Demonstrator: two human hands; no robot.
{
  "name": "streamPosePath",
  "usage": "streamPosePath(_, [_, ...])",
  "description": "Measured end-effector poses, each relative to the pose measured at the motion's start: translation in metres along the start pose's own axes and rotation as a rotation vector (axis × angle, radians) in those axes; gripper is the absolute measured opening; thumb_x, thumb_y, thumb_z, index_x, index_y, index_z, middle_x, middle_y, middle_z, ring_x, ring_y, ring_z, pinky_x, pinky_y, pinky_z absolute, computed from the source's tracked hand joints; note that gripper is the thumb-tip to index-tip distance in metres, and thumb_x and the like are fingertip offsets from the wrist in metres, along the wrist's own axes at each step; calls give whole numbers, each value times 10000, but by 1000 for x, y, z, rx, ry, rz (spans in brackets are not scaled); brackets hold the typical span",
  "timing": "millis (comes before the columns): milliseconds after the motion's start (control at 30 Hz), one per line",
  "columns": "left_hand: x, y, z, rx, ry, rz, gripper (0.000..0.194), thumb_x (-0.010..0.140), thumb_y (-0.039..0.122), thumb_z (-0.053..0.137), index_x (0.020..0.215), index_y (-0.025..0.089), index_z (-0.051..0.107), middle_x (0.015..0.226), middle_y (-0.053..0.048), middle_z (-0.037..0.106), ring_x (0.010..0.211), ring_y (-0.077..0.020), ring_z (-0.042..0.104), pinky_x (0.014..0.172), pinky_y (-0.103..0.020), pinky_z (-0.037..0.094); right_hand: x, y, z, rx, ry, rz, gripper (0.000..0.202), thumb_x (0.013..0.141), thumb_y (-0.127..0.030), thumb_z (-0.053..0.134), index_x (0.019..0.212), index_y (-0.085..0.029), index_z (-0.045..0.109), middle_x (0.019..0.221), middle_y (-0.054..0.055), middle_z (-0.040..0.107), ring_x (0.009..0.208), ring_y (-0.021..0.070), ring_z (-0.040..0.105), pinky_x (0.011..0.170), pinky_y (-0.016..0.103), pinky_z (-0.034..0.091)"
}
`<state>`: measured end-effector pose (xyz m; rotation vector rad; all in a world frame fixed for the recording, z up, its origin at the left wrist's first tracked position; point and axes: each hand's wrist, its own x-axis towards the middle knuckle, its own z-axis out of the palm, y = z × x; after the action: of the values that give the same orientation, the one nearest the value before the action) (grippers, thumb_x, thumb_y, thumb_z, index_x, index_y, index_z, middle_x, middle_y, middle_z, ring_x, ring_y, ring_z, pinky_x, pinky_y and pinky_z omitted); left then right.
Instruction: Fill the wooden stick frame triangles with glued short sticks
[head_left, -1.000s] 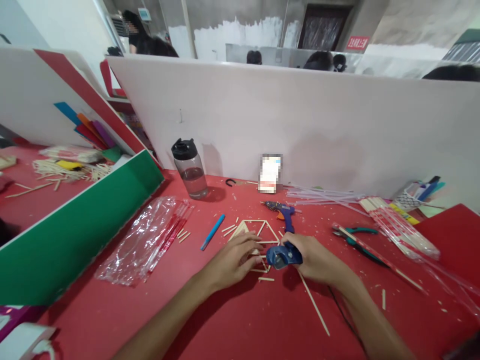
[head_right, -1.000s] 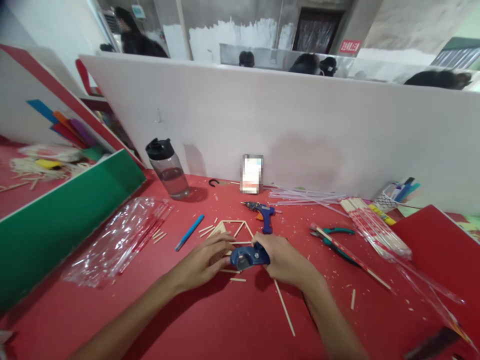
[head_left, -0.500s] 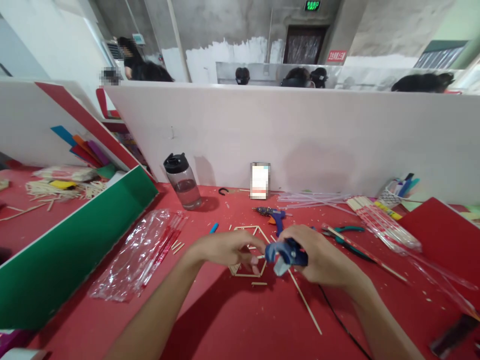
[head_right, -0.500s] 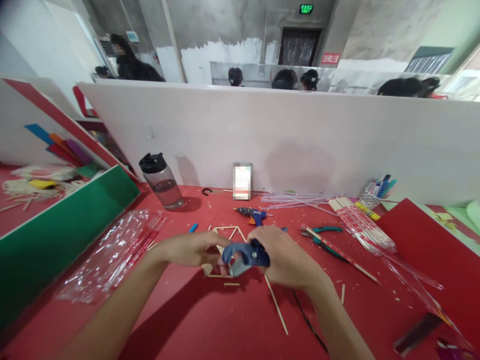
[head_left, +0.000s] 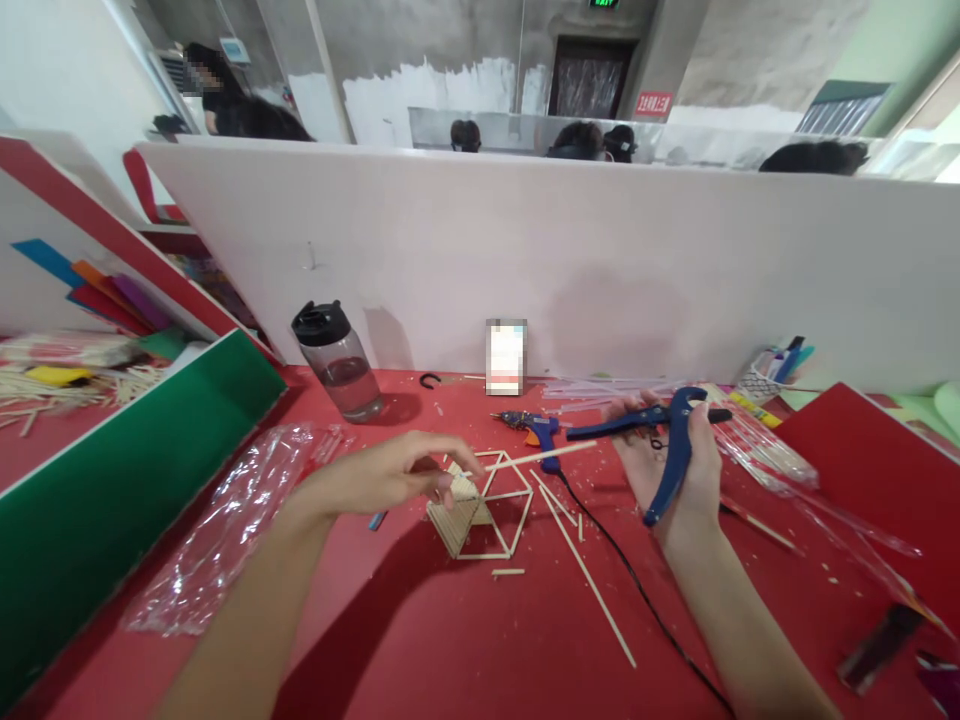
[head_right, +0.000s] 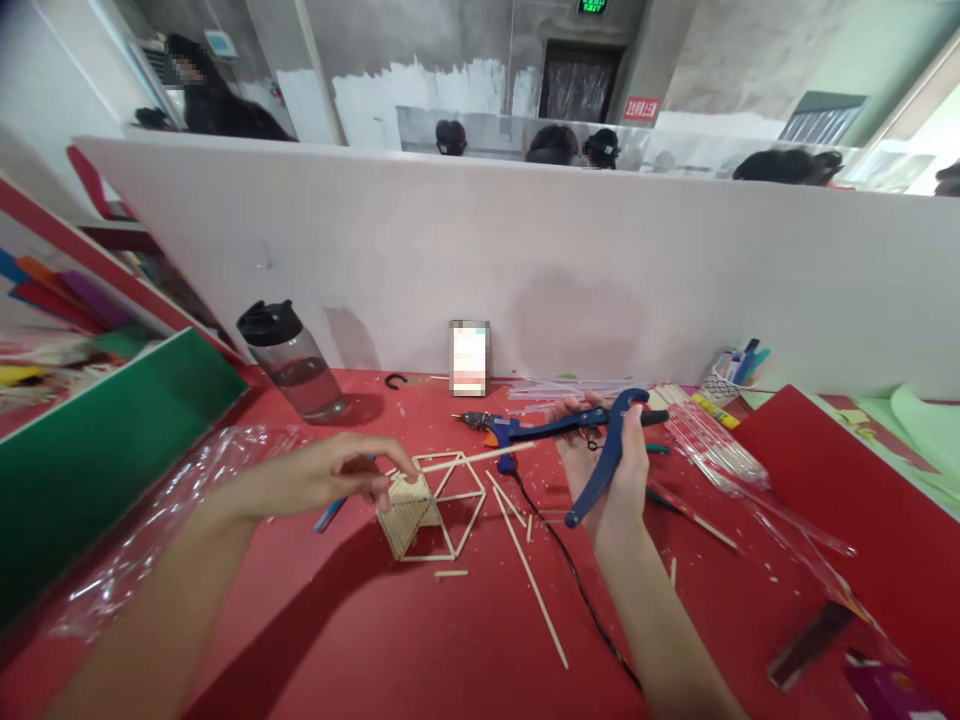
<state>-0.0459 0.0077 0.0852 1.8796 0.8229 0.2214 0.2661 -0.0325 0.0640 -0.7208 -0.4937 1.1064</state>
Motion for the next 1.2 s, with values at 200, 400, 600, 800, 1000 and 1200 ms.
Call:
streamPosePath(200, [-1, 3, 0, -87, 153, 54, 281, 963, 334, 544, 1220, 246, 614, 1138, -44, 684, 870, -161, 696, 767, -285, 532, 2, 15, -7, -26, 35, 9, 492, 757, -656, 738, 933, -203, 658, 650, -59, 578, 518, 77, 545, 501, 187, 517])
streamPosePath(400, [15, 7, 22, -253, 192, 136, 256, 955, 336, 564, 1185, 232, 609, 1168, -69, 676, 861, -168, 721, 800, -316, 575, 0, 18, -11, -334, -195, 162, 617, 737, -787, 657, 946, -206, 641, 628, -47, 580, 471, 93, 513, 453, 209, 461])
streamPosePath(600, [26, 0, 32, -350, 245, 144, 331, 966, 315, 552, 1288, 247, 586, 1275, -93, 647, 937, -187, 719, 864, -368, 589, -12, 17, -13, -1002, -643, 406, 621, 860, -757, 523, 947, -159, 668, 873, 66, 682, 806, 206, 646, 774, 352, 534])
streamPosePath(800, [27, 2, 35, -328, 272, 103, 349, 965, 272, 549, 1309, 220, 580, 908, -43, 736, 869, -181, 710, 857, -379, 582, -26, 9, -1, -1344, -764, 401, 494, 936, -566, 526, 1273, -218, 623, 1208, 122, 689, 1158, 314, 604, 1015, 511, 459])
streamPosePath(1000, [26, 11, 37, -272, 263, 150, 337, 960, 260, 542, 1290, 256, 612, 1108, -52, 719, 907, -182, 704, 870, -382, 580, -28, 1, 6, -1379, -858, 276, 524, 927, -446, 610, 1403, -239, 541, 1407, 104, 603, 1255, 317, 567, 1065, 491, 432])
streamPosePath(1200, [26, 4, 37, -262, 203, 184, 348, 963, 246, 540, 1297, 282, 631, 1243, -53, 684, 971, -189, 700, 889, -369, 578, -29, 5, 3, -1447, -908, 149, 399, 982, -416, 503, 1329, -244, 598, 1324, 100, 662, 1178, 298, 618, 994, 451, 478])
